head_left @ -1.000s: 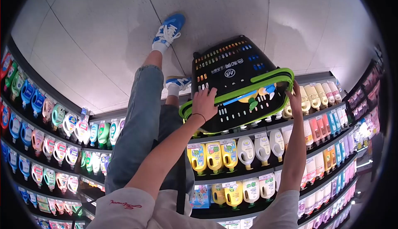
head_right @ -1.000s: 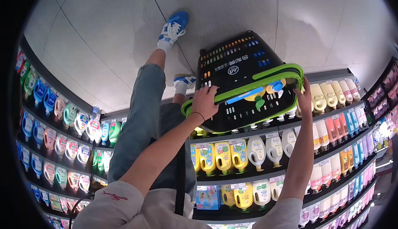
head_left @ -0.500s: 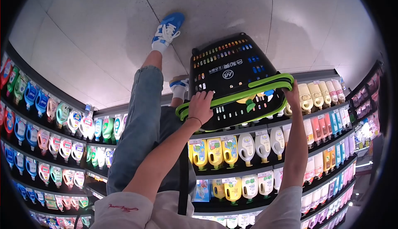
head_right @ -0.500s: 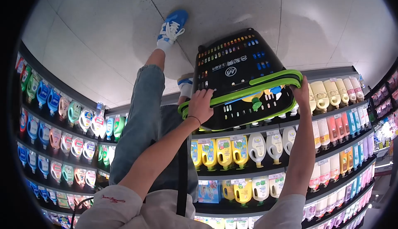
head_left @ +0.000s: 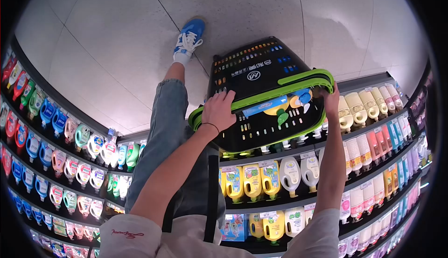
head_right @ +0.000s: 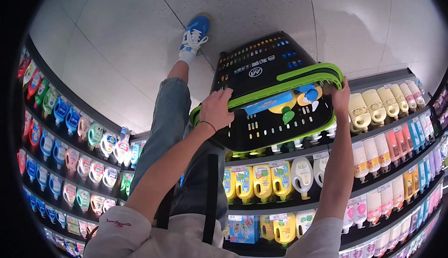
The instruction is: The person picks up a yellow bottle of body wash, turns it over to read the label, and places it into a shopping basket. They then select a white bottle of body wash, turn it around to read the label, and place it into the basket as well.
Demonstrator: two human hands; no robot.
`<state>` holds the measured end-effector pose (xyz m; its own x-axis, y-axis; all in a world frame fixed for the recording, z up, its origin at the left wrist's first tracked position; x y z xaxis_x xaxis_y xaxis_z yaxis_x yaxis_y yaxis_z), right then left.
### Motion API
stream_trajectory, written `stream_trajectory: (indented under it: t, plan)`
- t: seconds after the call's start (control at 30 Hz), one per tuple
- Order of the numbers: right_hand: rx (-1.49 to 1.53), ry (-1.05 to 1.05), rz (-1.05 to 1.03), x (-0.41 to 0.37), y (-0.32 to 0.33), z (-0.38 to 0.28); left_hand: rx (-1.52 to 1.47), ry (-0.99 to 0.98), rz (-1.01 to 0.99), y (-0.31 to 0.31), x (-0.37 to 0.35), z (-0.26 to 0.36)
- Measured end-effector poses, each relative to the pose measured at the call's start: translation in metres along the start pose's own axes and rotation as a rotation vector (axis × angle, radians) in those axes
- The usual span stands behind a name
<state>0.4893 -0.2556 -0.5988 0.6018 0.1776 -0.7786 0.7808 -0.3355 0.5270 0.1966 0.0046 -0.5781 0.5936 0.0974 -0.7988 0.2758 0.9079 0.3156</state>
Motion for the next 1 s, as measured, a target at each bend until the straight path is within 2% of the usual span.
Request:
stream_trajectory:
  t: [0.23, 0.33, 0.67, 0.9, 1.0]
  plan:
    - [0.066, -0.019, 0.019, -0.006, 0.0, 0.012, 0.081, 0.012, -0.039, -0.003, 0.002, 0.002]
    - [0.071, -0.017, 0.026, -0.012, -0.004, 0.022, 0.079, -0.039, 0.035, -0.003, 0.001, 0.003]
    - [0.193, -0.046, 0.066, -0.019, -0.01, 0.037, 0.174, -0.038, -0.017, 0.004, 0.007, 0.008]
    - [0.055, -0.071, 0.077, -0.012, -0.003, 0.026, 0.169, 0.05, -0.074, -0.009, 0.004, 0.009]
    - [-0.099, -0.056, 0.09, -0.006, 0.003, 0.025, 0.13, 0.088, -0.096, -0.031, -0.003, 0.006]
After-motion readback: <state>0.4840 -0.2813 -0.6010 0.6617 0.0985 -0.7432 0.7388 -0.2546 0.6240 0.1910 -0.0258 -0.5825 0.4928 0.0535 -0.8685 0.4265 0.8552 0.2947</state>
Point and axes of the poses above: each hand's wrist, its own x-axis towards the middle knuckle, its own y-axis out of the back of the hand, z = x × y, the point moved 3 cm from there along x, towards the middle knuckle, and after that the axes turned 6 degrees about -z, right-handed, at the moved point
